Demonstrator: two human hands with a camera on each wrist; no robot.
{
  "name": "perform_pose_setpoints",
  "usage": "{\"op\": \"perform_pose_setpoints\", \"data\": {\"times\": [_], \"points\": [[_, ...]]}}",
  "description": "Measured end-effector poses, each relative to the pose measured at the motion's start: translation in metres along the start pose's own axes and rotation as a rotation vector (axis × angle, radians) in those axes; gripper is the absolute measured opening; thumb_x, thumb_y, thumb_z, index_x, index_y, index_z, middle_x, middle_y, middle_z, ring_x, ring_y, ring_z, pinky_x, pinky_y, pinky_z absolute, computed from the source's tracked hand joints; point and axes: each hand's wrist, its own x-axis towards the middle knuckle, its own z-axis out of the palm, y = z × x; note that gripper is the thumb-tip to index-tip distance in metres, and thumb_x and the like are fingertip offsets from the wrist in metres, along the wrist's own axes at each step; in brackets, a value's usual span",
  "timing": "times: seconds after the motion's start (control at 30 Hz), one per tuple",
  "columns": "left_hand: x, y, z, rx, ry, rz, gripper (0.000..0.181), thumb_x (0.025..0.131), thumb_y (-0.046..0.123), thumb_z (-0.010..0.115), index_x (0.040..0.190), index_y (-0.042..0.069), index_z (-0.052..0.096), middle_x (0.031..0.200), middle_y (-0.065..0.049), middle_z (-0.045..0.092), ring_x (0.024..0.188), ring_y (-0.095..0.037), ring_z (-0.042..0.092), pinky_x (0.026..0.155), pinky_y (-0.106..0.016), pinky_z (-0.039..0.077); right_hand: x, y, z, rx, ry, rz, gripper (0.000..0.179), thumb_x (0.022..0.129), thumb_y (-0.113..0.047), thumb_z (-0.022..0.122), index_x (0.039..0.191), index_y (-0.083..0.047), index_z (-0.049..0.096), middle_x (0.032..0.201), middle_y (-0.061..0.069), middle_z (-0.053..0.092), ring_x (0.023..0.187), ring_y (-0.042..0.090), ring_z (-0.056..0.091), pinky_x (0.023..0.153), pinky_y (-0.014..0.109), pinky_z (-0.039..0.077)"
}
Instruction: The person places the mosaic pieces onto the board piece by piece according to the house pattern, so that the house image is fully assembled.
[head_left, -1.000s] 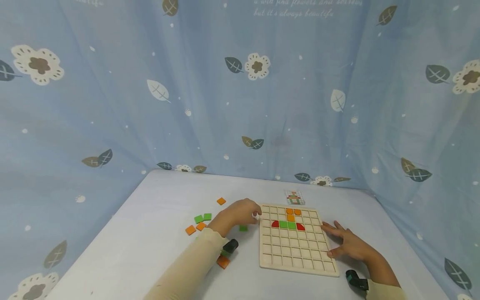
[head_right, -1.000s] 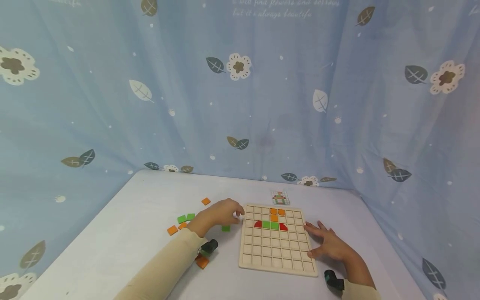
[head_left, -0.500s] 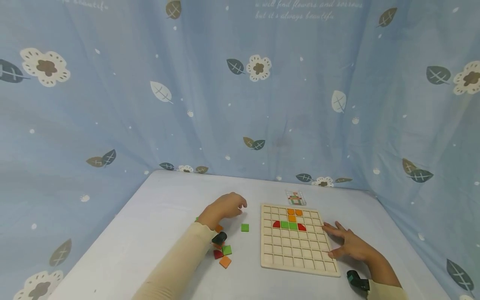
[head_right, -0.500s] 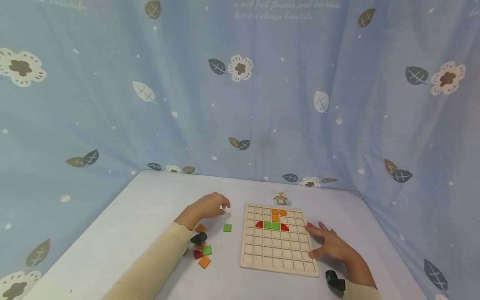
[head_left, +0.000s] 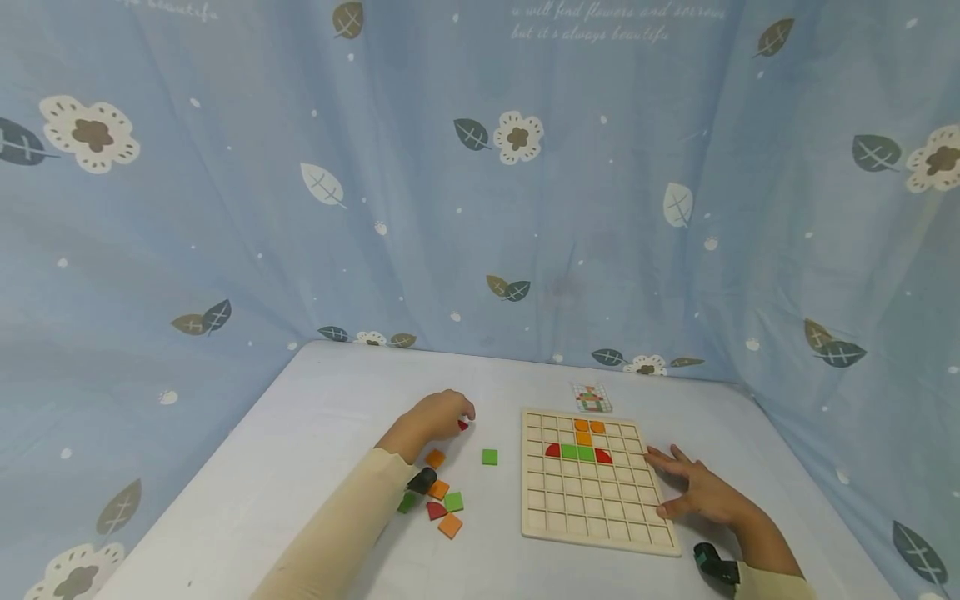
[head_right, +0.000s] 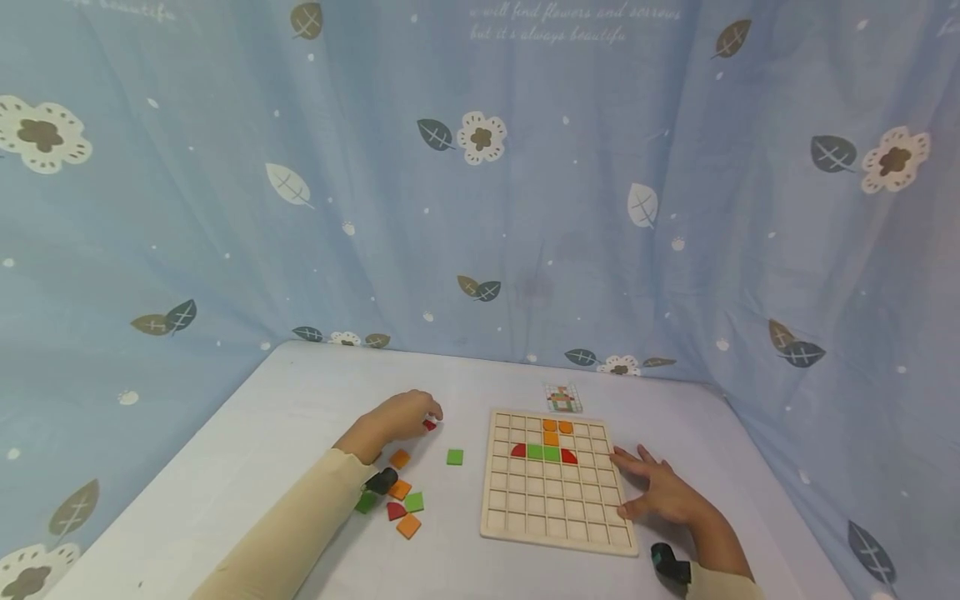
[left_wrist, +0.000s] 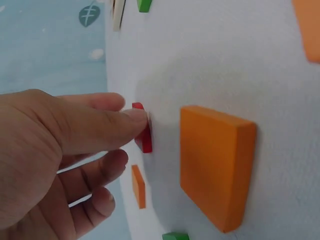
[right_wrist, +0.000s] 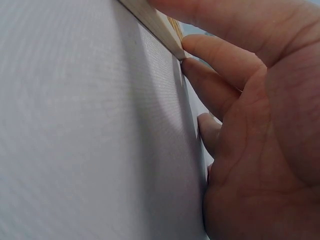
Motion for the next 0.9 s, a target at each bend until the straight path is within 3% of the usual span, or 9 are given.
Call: {"op": "perform_pose_setpoints", "data": {"times": [0.27, 0.53, 0.63, 0.77, 0.9], "points": [[-0.0016, -0.0020, 0.0003, -0.034, -0.008, -0.084, 0.022, 0.087, 0.009, 0.071, 0.107, 0.019, 0.073, 0.092, 0.006, 0.064, 0.083, -0.014, 0.055, 0.084, -0.035, 0.050, -0.0011, -0.0016, -0.0008, -0.009, 0.007, 0.006, 0.097, 0.057, -0.031, 0.089, 0.141, -0.002, 0.049, 0.152, 0.025, 0.028, 0.139, 0.054, -0.002, 0.101, 0.071, -0.010], [-0.0046, -0.0011, 0.0018, -0.066, 0.000, -0.052, 0.018, 0.086, 0.028, 0.075, 0.101, 0.019, 0.073, 0.084, 0.006, 0.060, 0.079, -0.013, 0.054, 0.079, -0.036, 0.048, -0.0006, -0.0018, 0.0004, 0.003, 0.001, 0.012, 0.097, 0.058, -0.029, 0.089, 0.141, -0.002, 0.049, 0.152, 0.024, 0.028, 0.139, 0.054, -0.003, 0.101, 0.071, -0.011], [-0.0052, -0.0016, 0.0012, -0.079, -0.006, -0.042, 0.016, 0.087, 0.021, 0.073, 0.103, 0.019, 0.073, 0.087, 0.006, 0.061, 0.082, -0.013, 0.055, 0.081, -0.035, 0.049, -0.0004, -0.0012, 0.0007, 0.000, -0.001, 0.012, 0.097, 0.058, -0.029, 0.089, 0.142, -0.003, 0.048, 0.152, 0.024, 0.028, 0.139, 0.054, -0.003, 0.101, 0.071, -0.011], [-0.0060, -0.0016, -0.0012, -0.102, -0.012, -0.008, 0.025, 0.086, 0.004, 0.070, 0.105, 0.020, 0.074, 0.100, 0.005, 0.063, 0.094, -0.016, 0.057, 0.090, -0.036, 0.048, -0.0005, -0.0008, 0.0005, -0.002, -0.001, 0.015, 0.097, 0.058, -0.030, 0.089, 0.142, -0.003, 0.048, 0.152, 0.024, 0.027, 0.139, 0.054, -0.003, 0.101, 0.071, -0.011], [-0.0060, -0.0022, -0.0011, -0.115, -0.031, 0.015, 0.031, 0.085, -0.002, 0.069, 0.105, 0.021, 0.075, 0.111, 0.005, 0.064, 0.104, -0.016, 0.056, 0.096, -0.036, 0.046, 0.0003, -0.0006, 0.0003, -0.013, 0.000, 0.005, 0.097, 0.058, -0.031, 0.089, 0.142, -0.003, 0.049, 0.152, 0.024, 0.028, 0.139, 0.054, -0.003, 0.101, 0.071, -0.010]]}}
